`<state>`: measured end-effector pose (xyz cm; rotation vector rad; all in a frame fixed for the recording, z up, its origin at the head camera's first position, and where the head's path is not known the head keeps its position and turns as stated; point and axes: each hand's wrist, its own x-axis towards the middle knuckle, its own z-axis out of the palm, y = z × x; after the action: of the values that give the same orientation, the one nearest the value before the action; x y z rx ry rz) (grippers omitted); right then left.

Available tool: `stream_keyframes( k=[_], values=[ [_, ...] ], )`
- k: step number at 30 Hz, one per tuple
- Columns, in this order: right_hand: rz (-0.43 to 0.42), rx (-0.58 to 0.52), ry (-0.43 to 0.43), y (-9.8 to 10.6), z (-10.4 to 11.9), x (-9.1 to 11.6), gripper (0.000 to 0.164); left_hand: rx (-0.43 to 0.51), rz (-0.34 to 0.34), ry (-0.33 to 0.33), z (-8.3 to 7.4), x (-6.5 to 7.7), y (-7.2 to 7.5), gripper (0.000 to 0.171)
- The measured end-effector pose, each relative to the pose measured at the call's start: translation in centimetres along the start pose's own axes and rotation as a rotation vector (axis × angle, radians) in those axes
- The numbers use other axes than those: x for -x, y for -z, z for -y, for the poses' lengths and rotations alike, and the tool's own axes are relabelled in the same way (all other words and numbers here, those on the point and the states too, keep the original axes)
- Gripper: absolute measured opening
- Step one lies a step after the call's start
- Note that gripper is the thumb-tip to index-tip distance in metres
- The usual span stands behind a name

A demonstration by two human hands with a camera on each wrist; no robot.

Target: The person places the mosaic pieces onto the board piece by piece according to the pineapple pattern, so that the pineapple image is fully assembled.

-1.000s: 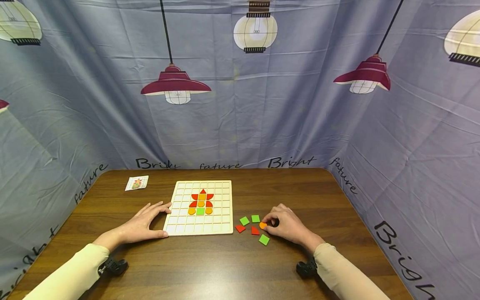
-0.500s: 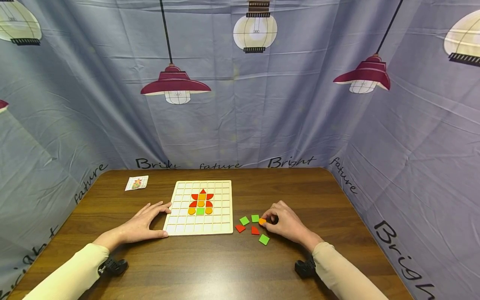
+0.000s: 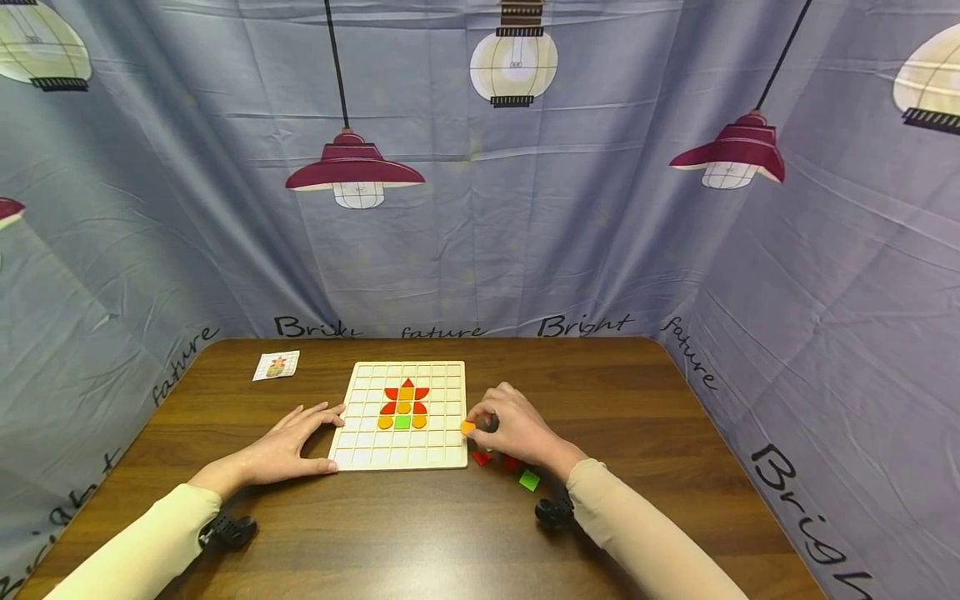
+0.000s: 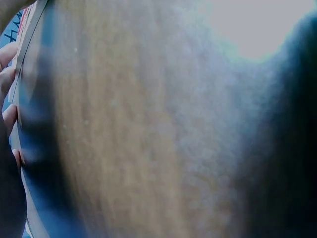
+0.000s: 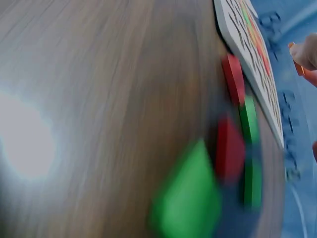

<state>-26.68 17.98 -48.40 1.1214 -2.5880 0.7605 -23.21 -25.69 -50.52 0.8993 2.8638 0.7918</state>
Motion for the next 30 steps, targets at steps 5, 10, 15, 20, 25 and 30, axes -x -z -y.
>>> stream_keyframes(
  k=[5, 10, 15, 20, 25, 30],
  values=[
    [0.037, 0.016, 0.041, -2.5, 2.6, -2.6, 0.016, 0.004, -0.002, -0.005, -0.1, 0.0, 0.0, 0.066],
    [0.060, 0.082, 0.066, -5.0, 4.7, -4.2, 0.014, 0.009, -0.003, -0.008, -0.1, 0.0, 0.0, 0.066],
    [0.014, 0.131, 0.077, -6.5, 5.7, -5.2, 0.014, 0.013, -0.005, -0.003, 0.0, -0.2, 0.0, 0.066],
    [0.005, 0.150, 0.040, -7.2, 5.9, -5.8, 0.013, 0.007, 0.000, 0.002, 0.1, -0.3, -0.1, 0.066],
    [0.039, 0.153, -0.002, -7.5, 5.9, -6.2, 0.012, 0.005, 0.001, 0.009, 0.1, -0.2, -0.1, 0.066],
    [0.039, 0.154, -0.004, -7.6, 6.0, -6.3, 0.013, 0.006, 0.003, 0.013, 0.1, -0.2, -0.1, 0.065]
  ],
)
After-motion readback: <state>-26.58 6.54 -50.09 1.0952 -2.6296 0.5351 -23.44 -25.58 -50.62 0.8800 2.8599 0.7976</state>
